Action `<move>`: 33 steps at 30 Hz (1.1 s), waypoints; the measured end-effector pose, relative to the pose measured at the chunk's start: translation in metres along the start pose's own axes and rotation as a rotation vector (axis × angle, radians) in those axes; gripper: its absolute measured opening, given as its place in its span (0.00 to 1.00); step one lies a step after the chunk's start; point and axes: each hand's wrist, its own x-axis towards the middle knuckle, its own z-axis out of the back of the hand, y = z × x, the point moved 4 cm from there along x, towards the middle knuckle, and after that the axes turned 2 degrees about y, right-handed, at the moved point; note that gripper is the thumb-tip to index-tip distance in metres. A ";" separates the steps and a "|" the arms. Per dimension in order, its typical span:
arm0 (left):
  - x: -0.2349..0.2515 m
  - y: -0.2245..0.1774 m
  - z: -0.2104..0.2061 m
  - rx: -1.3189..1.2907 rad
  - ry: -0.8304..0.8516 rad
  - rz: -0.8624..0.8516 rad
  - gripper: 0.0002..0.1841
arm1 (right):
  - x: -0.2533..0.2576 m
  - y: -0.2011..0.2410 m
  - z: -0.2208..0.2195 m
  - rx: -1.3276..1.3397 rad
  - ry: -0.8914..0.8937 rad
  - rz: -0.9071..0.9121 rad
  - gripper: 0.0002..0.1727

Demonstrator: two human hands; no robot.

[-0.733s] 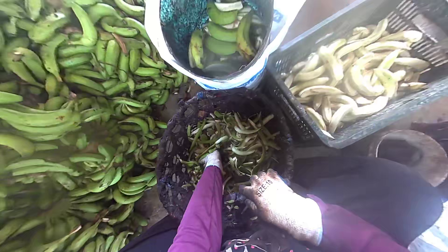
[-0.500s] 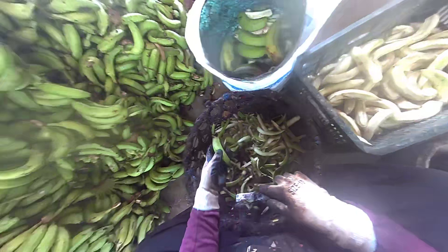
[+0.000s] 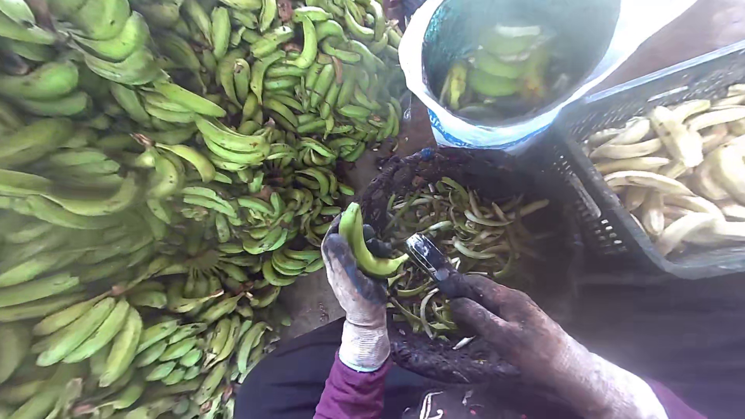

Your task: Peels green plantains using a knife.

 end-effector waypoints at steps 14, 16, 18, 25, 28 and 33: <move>-0.025 -0.047 0.005 0.060 0.141 -0.451 0.23 | 0.003 0.016 -0.049 -0.027 0.031 0.023 0.20; -0.013 -0.046 0.002 -0.247 0.210 -0.304 0.24 | 0.001 -0.007 -0.058 -0.146 0.281 -0.147 0.18; 0.005 -0.048 -0.010 -0.559 0.183 -0.006 0.37 | -0.001 -0.037 -0.063 -0.245 0.493 -0.333 0.19; 0.015 -0.042 -0.019 -0.259 0.223 0.278 0.20 | 0.028 0.038 0.024 -0.510 -0.105 0.485 0.23; 0.023 -0.054 -0.023 -0.069 0.305 0.147 0.24 | 0.027 0.054 0.038 -0.627 -0.120 0.634 0.22; 0.018 -0.044 -0.029 0.004 0.268 0.161 0.22 | 0.025 0.050 0.031 -0.564 -0.053 0.606 0.22</move>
